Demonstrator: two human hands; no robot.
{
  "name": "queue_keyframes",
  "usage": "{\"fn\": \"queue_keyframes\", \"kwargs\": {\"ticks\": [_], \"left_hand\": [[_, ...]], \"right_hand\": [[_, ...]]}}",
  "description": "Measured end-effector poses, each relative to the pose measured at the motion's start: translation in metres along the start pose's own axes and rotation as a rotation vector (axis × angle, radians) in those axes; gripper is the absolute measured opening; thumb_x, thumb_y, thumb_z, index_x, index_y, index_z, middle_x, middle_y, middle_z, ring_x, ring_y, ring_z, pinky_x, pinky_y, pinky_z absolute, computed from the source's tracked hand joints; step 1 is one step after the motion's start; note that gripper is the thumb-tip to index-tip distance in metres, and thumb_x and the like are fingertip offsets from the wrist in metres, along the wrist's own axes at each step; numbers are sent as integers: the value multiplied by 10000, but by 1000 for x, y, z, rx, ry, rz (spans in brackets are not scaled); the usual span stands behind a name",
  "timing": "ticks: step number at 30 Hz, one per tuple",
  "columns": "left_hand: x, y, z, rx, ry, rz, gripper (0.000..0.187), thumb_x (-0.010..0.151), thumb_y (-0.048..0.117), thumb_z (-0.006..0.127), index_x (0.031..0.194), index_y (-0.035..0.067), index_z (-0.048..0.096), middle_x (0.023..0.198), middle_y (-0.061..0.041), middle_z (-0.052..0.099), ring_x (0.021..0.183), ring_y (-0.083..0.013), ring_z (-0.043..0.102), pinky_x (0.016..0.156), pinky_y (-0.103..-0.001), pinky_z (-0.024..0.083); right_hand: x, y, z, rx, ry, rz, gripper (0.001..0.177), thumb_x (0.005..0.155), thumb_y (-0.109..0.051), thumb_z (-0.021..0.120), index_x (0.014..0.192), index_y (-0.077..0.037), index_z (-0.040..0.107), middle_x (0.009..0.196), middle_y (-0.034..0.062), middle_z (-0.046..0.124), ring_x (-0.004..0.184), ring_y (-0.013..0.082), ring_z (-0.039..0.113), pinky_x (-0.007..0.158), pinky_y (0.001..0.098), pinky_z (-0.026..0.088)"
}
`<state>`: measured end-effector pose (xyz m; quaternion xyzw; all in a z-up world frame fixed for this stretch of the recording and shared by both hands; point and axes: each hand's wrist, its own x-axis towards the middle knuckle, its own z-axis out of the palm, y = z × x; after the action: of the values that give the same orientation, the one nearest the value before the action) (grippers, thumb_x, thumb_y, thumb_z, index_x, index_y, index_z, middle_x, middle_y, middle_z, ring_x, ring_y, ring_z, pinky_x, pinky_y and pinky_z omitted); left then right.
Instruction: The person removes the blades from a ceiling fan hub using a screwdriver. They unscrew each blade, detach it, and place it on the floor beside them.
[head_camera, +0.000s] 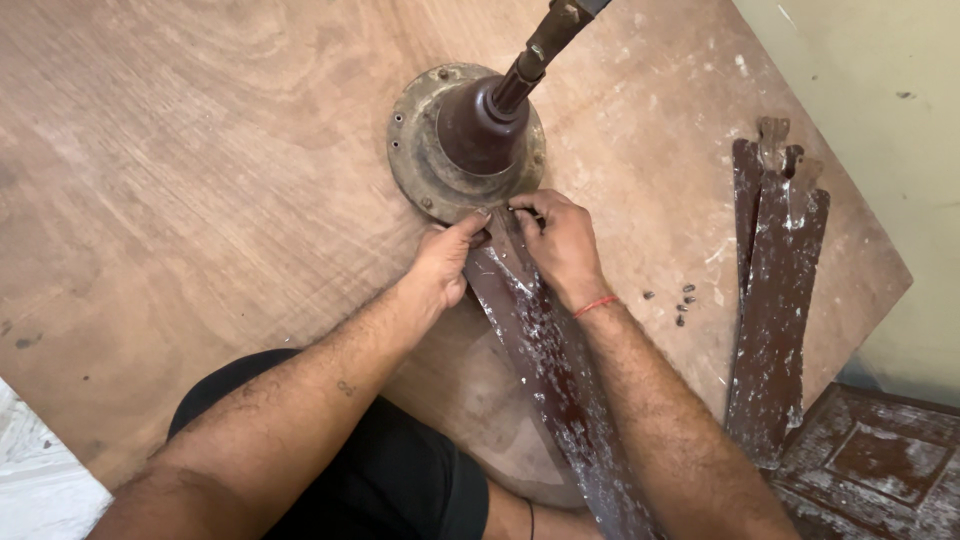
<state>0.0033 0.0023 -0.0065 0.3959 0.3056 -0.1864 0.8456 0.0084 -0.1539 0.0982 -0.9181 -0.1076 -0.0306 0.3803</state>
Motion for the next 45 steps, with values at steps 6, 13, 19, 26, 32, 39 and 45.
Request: {"fn": "queue_keyframes", "kwargs": {"ticks": [6, 13, 19, 26, 32, 39, 45], "left_hand": [[-2, 2, 2, 10, 16, -1, 360, 793, 221, 830, 988, -39, 677, 902, -116, 682, 834, -218, 632, 752, -410, 558], [-4, 4, 3, -4, 12, -23, 357, 793, 215, 818, 1009, -34, 680, 902, -112, 685, 837, -224, 631, 756, -415, 554], [-5, 5, 3, -26, 15, -32, 365, 796, 197, 819, 1004, -60, 665, 933, -134, 680, 847, -237, 641, 749, -413, 574], [-7, 7, 4, -30, 16, -37, 358, 799, 192, 818, 1000, -62, 664, 909, -124, 678, 825, -227, 642, 733, -401, 572], [-6, 6, 4, -11, 11, -13, 356, 802, 202, 825, 995, -53, 670, 886, -112, 680, 811, -217, 636, 734, -389, 564], [-2, 3, 3, -27, 16, -27, 351, 790, 208, 820, 990, -36, 664, 887, -111, 677, 806, -232, 639, 729, -418, 567], [-4, 5, 3, -10, 13, -34, 351, 797, 225, 824, 986, -26, 669, 885, -109, 674, 803, -224, 635, 735, -420, 565]], "right_hand": [[3, -5, -5, -121, -49, -94, 217, 874, -33, 695, 1081, -65, 752, 1042, 151, 724, 943, 341, 710, 839, 403, 569], [7, -9, -6, -254, -115, -103, 220, 880, -77, 663, 1077, -95, 758, 1072, 137, 719, 942, 359, 698, 834, 427, 564], [10, -11, -7, -278, -142, -118, 197, 911, -105, 664, 1080, -88, 763, 1055, 183, 700, 915, 385, 688, 809, 460, 557], [17, -12, -4, -361, -159, -41, 217, 922, -249, 707, 974, -44, 754, 998, 201, 700, 904, 407, 681, 800, 488, 548], [19, -17, -5, -474, -164, -34, 375, 954, -374, 701, 911, -3, 721, 964, 224, 678, 872, 429, 673, 772, 513, 539], [9, -20, -8, -391, -56, -188, 316, 882, -266, 680, 1077, -16, 689, 991, 224, 680, 899, 432, 667, 765, 508, 544], [10, -29, -11, -507, -146, 41, 318, 975, -359, 686, 921, -48, 725, 948, 196, 700, 907, 414, 675, 790, 522, 536]]}}
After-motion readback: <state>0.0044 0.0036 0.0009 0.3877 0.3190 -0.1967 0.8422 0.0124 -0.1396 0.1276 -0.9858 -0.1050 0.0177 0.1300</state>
